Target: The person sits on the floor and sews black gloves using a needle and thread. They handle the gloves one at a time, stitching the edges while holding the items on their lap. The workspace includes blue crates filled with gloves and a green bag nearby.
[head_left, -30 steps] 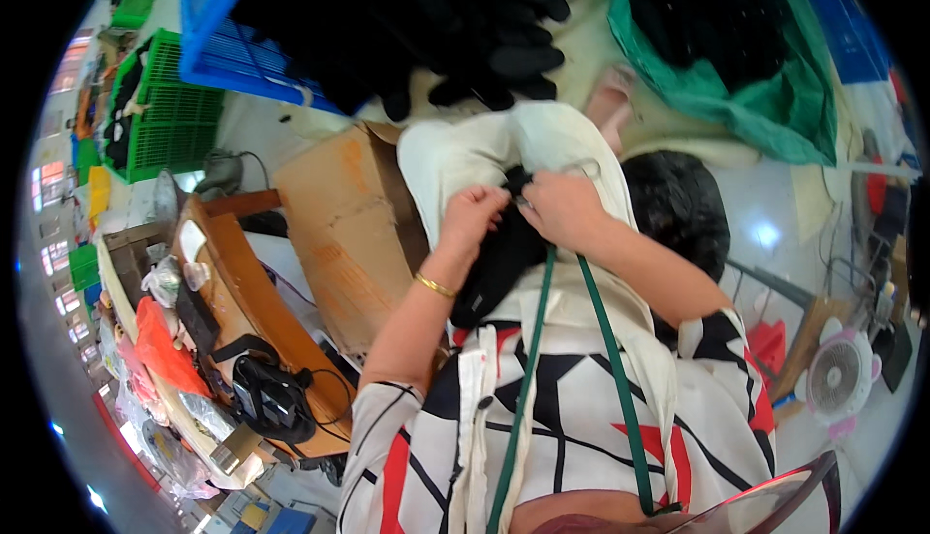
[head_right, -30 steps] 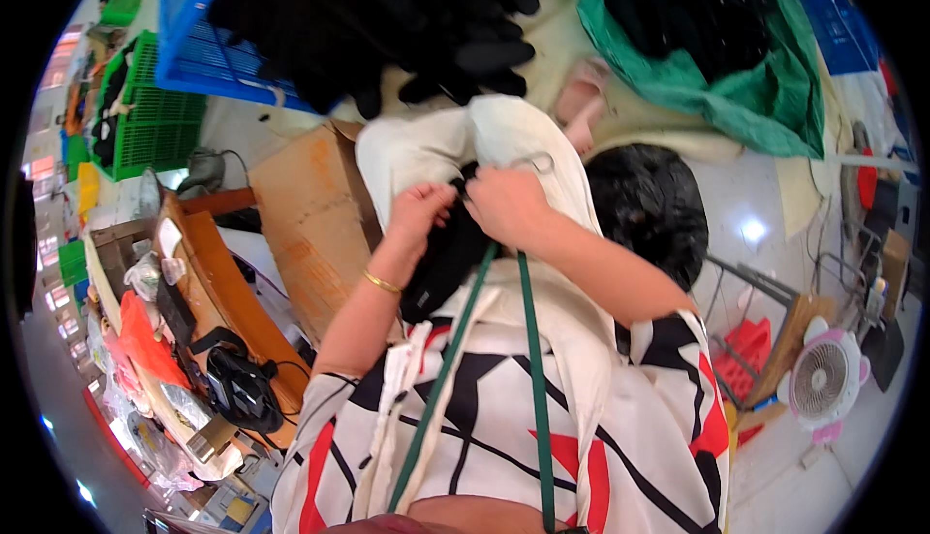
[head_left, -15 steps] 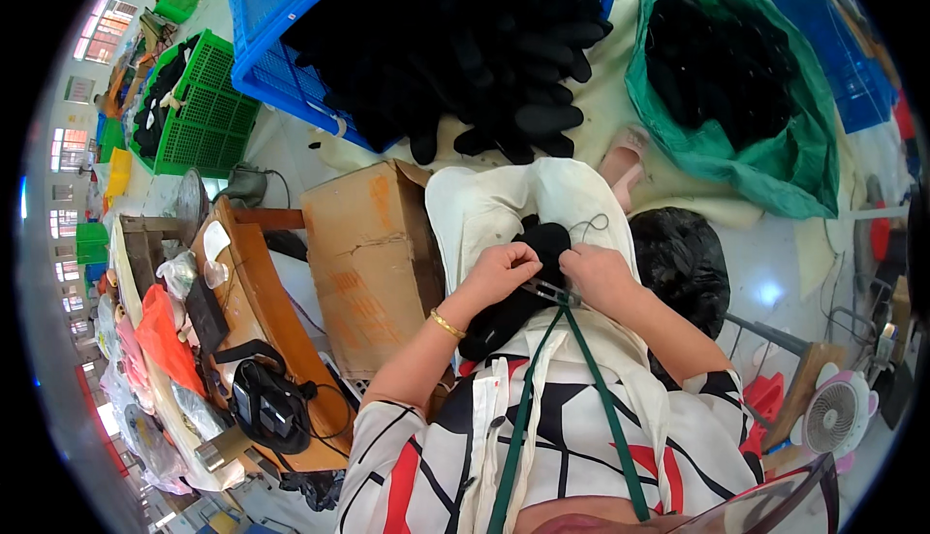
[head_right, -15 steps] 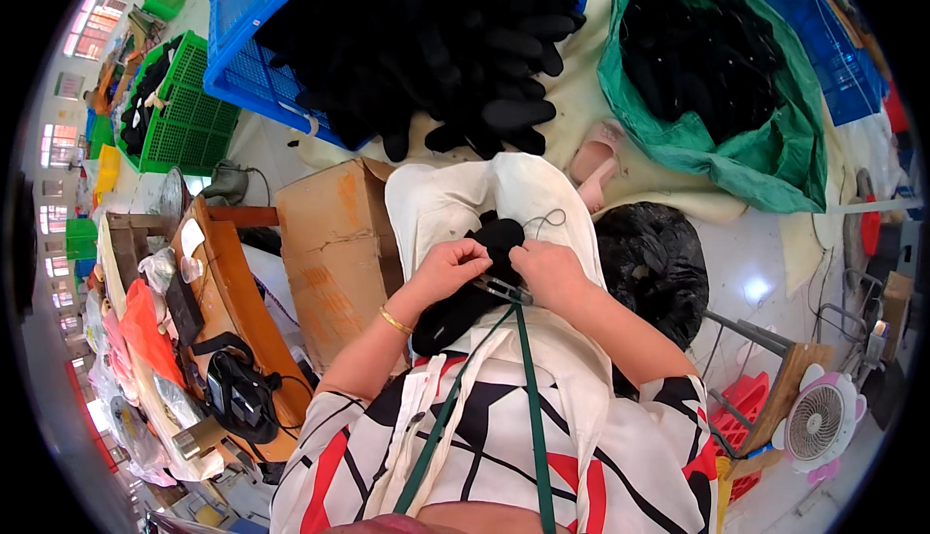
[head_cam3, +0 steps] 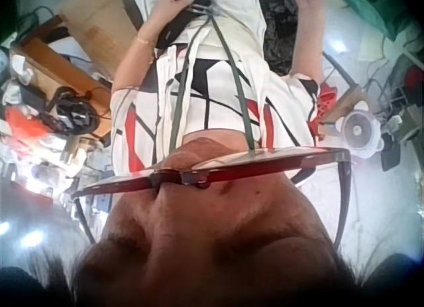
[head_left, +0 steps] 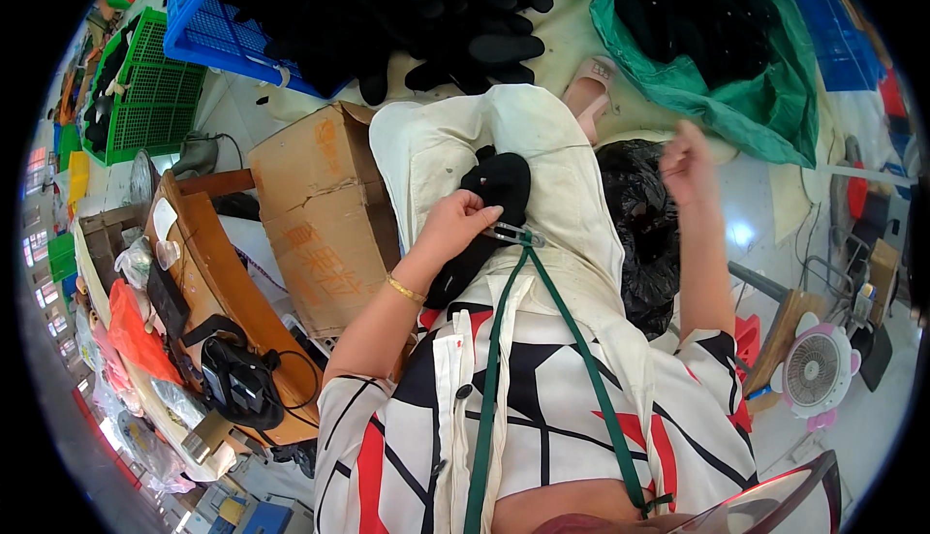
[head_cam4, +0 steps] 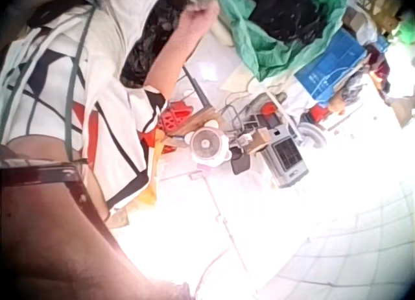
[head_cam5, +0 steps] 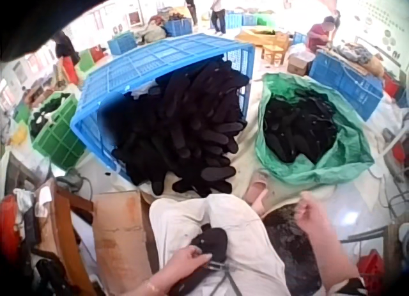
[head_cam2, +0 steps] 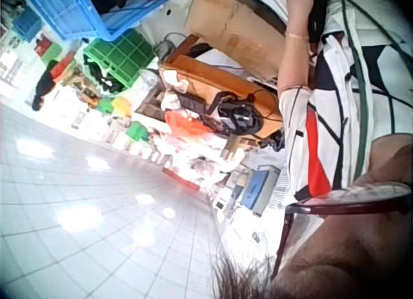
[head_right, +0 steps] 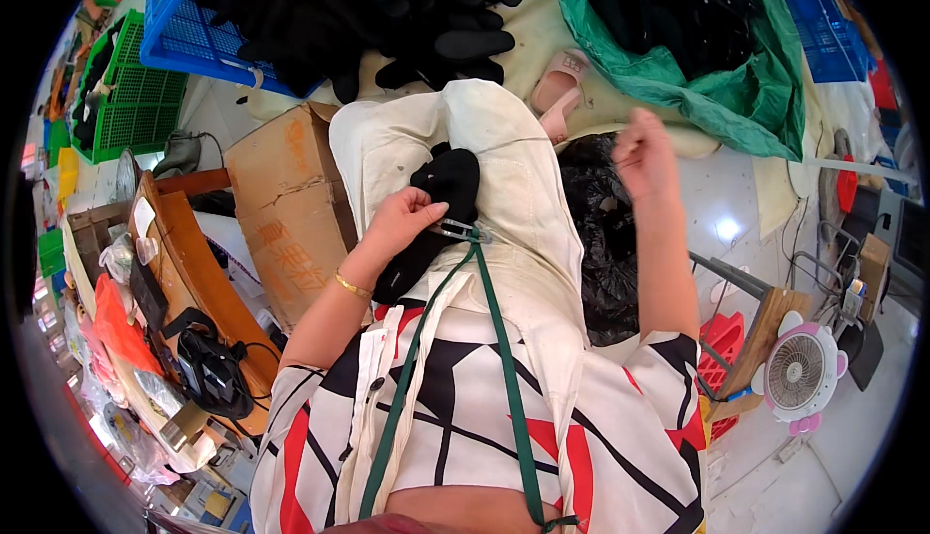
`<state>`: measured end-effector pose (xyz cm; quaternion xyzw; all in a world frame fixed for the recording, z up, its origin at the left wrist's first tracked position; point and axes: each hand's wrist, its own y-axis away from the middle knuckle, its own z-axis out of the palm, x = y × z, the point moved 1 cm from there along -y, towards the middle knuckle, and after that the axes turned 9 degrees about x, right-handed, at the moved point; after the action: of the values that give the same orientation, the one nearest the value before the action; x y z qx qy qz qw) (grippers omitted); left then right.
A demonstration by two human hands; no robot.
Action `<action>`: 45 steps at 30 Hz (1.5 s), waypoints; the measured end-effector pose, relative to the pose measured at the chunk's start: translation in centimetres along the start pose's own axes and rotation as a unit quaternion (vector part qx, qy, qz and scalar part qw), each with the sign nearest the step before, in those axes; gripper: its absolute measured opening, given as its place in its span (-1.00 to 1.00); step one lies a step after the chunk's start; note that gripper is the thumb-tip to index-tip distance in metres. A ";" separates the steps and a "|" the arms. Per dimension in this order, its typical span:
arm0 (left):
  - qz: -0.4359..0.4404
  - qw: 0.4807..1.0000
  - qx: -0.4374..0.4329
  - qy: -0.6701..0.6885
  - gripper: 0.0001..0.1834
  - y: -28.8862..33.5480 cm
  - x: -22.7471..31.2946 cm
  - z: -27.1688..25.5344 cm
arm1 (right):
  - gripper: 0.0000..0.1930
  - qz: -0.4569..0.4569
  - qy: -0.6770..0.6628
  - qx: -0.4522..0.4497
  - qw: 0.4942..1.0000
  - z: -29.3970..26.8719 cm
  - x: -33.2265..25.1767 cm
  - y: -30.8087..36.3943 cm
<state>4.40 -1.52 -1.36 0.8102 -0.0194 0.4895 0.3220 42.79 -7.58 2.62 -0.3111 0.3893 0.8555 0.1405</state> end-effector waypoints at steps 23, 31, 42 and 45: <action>0.088 0.989 0.095 0.066 -0.69 2.1 5.4 -4.7 | -0.59 -0.215 0.543 -0.218 0.782 14.9 12.2 6.4; 0.017 0.942 0.053 0.331 -0.86 2.0 4.4 -5.0 | -0.66 -0.180 0.533 -0.252 0.787 14.0 13.4 5.7; 0.107 0.984 0.109 0.095 -0.85 1.8 2.8 -4.0 | -0.46 -0.279 0.514 -0.288 0.758 14.1 17.0 5.7; 0.162 0.978 0.095 0.090 -0.77 1.9 2.6 -3.9 | -0.51 -0.181 0.524 -0.274 0.786 12.9 16.1 4.2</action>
<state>2.03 -0.15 2.92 0.7761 -0.0748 0.6054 0.1601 22.91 -0.66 1.22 -0.8020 0.0889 0.5902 -0.0237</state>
